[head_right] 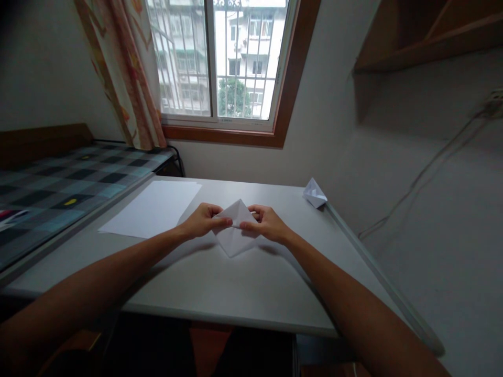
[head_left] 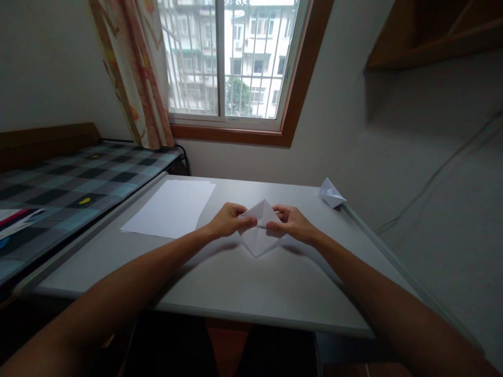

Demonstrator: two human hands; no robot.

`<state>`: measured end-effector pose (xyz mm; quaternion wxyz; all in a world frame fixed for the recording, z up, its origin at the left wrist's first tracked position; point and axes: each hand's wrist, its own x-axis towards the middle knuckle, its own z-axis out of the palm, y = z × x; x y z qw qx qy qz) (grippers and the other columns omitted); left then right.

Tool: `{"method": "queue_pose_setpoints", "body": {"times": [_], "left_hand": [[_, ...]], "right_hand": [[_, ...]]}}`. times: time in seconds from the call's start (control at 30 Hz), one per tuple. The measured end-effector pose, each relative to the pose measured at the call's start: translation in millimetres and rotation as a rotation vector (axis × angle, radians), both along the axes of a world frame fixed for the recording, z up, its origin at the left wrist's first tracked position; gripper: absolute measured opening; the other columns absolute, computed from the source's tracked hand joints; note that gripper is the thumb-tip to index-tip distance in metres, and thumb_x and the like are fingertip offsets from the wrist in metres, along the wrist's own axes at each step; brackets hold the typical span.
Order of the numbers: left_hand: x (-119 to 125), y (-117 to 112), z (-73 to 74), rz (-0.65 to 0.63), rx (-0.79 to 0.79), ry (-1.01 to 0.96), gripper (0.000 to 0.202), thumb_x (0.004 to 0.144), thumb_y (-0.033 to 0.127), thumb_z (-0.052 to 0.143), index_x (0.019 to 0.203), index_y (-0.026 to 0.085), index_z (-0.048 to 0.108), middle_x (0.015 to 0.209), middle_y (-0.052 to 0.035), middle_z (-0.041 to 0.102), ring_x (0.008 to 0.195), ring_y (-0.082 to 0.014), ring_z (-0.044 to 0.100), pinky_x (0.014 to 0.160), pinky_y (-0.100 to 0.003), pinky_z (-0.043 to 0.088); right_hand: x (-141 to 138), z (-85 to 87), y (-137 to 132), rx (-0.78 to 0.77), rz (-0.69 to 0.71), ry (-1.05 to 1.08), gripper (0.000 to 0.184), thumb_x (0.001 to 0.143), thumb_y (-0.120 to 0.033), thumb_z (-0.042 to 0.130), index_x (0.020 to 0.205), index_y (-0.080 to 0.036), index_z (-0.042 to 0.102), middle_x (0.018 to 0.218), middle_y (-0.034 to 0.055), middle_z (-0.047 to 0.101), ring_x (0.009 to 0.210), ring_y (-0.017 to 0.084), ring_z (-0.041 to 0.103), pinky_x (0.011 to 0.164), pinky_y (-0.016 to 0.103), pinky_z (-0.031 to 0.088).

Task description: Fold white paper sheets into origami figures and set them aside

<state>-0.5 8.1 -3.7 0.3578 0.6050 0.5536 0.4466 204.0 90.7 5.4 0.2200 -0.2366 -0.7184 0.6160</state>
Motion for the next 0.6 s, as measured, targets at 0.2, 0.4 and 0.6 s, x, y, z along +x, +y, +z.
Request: {"method": "queue_pose_setpoints", "body": {"times": [0.2,0.4,0.6], "left_hand": [[3.0,-1.8,0.6,-0.026,-0.026,-0.026,0.028,0.065,0.037,0.070,0.068,0.009,0.066,0.056,0.0005,0.057,0.049,-0.0077,0.047,0.045,-0.019,0.032],[3.3,-1.6,-0.8,-0.071,-0.052,-0.061,0.029,0.065,0.037,0.071,0.071,0.009,0.066,0.056,0.0010,0.056,0.049,-0.0076,0.047,0.047,-0.020,0.033],[3.3,-1.5,-2.1,-0.113,-0.062,-0.092,0.031,0.066,0.039,0.072,0.070,0.010,0.065,0.056,0.0013,0.055,0.049,-0.0071,0.045,0.046,-0.019,0.031]], "right_hand": [[1.2,4.0,-2.2,-0.019,0.060,-0.087,0.047,0.062,-0.038,0.079,0.098,-0.011,0.064,0.087,0.0088,0.069,0.069,0.015,0.063,0.059,0.025,0.048],[2.3,8.6,-5.6,-0.058,0.110,-0.084,0.047,0.060,-0.033,0.079,0.099,-0.011,0.064,0.087,0.0069,0.068,0.069,0.014,0.062,0.060,0.024,0.047],[-0.8,8.4,-6.8,-0.062,0.070,-0.047,0.048,0.056,-0.028,0.080,0.098,-0.011,0.063,0.085,0.0056,0.068,0.067,0.013,0.061,0.059,0.023,0.047]]}}
